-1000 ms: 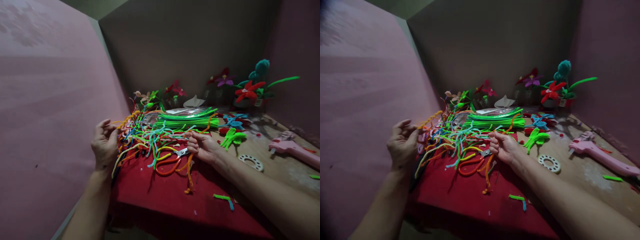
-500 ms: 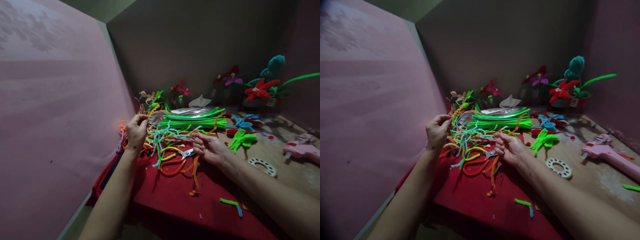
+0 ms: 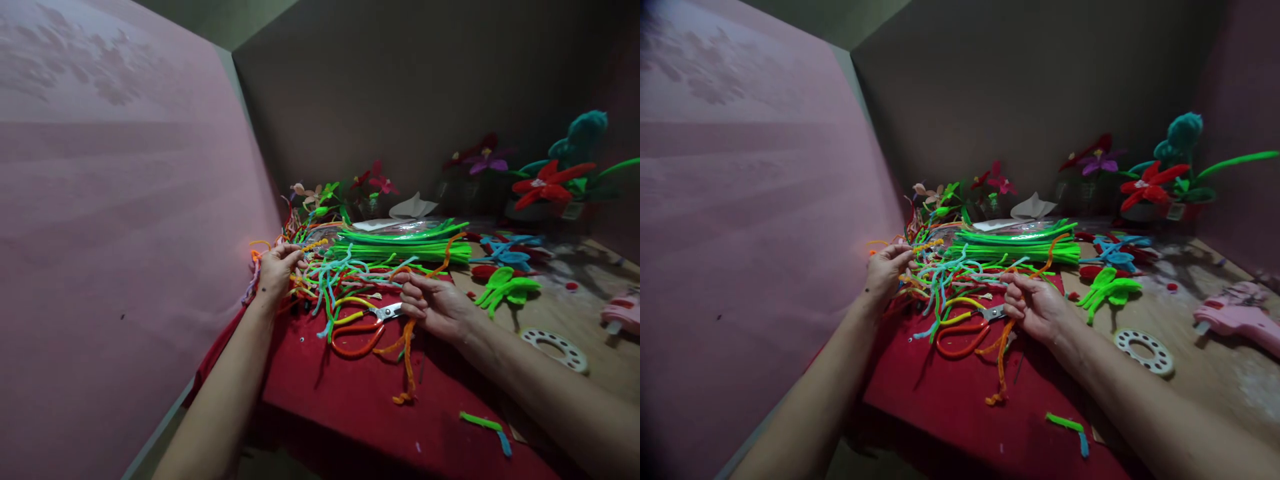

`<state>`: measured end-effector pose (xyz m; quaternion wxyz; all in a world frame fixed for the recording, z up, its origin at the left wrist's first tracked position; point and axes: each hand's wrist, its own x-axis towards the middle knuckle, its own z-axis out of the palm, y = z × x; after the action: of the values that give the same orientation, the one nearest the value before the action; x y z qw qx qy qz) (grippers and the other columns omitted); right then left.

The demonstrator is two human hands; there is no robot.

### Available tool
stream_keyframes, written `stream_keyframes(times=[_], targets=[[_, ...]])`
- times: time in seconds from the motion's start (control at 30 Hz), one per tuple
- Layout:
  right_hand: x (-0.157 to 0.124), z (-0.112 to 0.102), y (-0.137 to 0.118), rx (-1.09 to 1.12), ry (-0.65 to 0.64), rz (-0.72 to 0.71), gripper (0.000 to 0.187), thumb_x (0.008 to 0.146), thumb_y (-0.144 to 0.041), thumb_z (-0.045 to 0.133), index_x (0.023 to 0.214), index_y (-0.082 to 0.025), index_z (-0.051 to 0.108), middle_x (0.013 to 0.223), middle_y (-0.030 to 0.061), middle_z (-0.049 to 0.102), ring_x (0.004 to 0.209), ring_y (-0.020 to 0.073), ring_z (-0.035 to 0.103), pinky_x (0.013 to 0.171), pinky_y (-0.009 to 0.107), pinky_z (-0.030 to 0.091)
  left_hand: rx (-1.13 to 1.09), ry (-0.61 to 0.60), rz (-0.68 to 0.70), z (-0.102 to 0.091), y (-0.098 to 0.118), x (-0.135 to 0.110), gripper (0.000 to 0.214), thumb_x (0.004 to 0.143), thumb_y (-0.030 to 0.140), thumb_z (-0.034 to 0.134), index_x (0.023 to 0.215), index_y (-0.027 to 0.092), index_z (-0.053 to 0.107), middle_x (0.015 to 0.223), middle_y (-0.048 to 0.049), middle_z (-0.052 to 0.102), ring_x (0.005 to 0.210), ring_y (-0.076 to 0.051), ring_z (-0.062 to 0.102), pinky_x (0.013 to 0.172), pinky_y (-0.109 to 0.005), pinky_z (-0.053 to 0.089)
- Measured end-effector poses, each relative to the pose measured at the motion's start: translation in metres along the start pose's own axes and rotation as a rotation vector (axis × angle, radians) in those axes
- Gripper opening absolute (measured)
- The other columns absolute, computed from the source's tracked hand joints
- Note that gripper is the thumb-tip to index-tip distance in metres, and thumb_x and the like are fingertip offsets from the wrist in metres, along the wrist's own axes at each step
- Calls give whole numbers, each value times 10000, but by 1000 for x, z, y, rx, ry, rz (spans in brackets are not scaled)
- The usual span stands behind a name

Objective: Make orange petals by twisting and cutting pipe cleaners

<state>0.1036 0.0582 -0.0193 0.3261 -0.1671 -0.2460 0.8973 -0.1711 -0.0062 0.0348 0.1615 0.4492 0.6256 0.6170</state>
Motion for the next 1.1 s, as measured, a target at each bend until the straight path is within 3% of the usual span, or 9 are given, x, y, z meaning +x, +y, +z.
stream_keyframes(times=[0.37, 0.53, 0.63, 0.73, 0.83, 0.97, 1.03, 1.1], targets=[[-2, 3, 1, 18, 18, 11, 41, 763, -107, 549, 794, -112, 575, 462, -71, 313, 365, 36, 243, 318, 140, 243, -28, -42, -13, 3, 21, -16, 291, 581, 285, 700, 799, 140, 572, 552, 25, 591, 432, -106, 559, 373, -195, 395], [-10, 16, 12, 9, -49, 31, 163, 719, -138, 641, 875, -103, 609, 502, -58, 416, 372, 6, 244, 340, 126, 219, 15, -208, 50, 46, 43, -57, 229, 646, 238, 667, 854, 175, 593, 648, 14, 606, 503, -115, 579, 398, -195, 400], [-13, 24, 15, 35, -106, 18, 140, 716, -216, 668, 813, -132, 609, 538, -37, 495, 381, 6, 287, 365, 126, 253, 81, -374, 152, 79, 50, -86, 184, 707, 219, 611, 890, 212, 590, 735, 4, 621, 623, -125, 592, 540, -219, 459], [-12, 29, 10, 41, -11, -56, 126, 729, -238, 662, 743, -127, 604, 472, -58, 453, 368, 13, 289, 354, 130, 251, 135, -449, 129, 101, 51, -103, 156, 753, 244, 565, 908, 234, 560, 661, 14, 604, 610, -127, 577, 559, -226, 440], [-8, 29, 4, 98, 92, -164, 116, 723, -175, 662, 662, -128, 575, 496, -43, 496, 408, 37, 393, 375, 148, 318, 91, -518, -37, 106, 53, -108, 121, 739, 308, 571, 798, 211, 529, 522, 44, 516, 461, -101, 481, 455, -209, 364], [-4, 25, -1, 209, 126, -204, 155, 793, -116, 558, 643, -152, 541, 592, 0, 594, 574, 107, 559, 562, 240, 484, 62, -673, -274, 105, 57, -109, 238, 721, 338, 550, 911, 197, 531, 474, 69, 452, 364, -87, 384, 389, -205, 293], [-3, 23, -2, 228, 131, -191, 202, 833, -121, 492, 637, -158, 524, 601, 22, 613, 619, 134, 590, 610, 285, 507, 153, -683, -231, 104, 56, -111, 204, 723, 321, 526, 872, 184, 550, 472, 65, 425, 378, -88, 364, 397, -209, 278], [-4, 23, -4, 234, 151, -166, 236, 861, -134, 441, 639, -157, 516, 597, 36, 619, 610, 144, 602, 618, 311, 518, 273, -688, -93, 105, 53, -112, 144, 732, 303, 499, 735, 169, 553, 521, 42, 435, 454, -92, 380, 446, -212, 297]])
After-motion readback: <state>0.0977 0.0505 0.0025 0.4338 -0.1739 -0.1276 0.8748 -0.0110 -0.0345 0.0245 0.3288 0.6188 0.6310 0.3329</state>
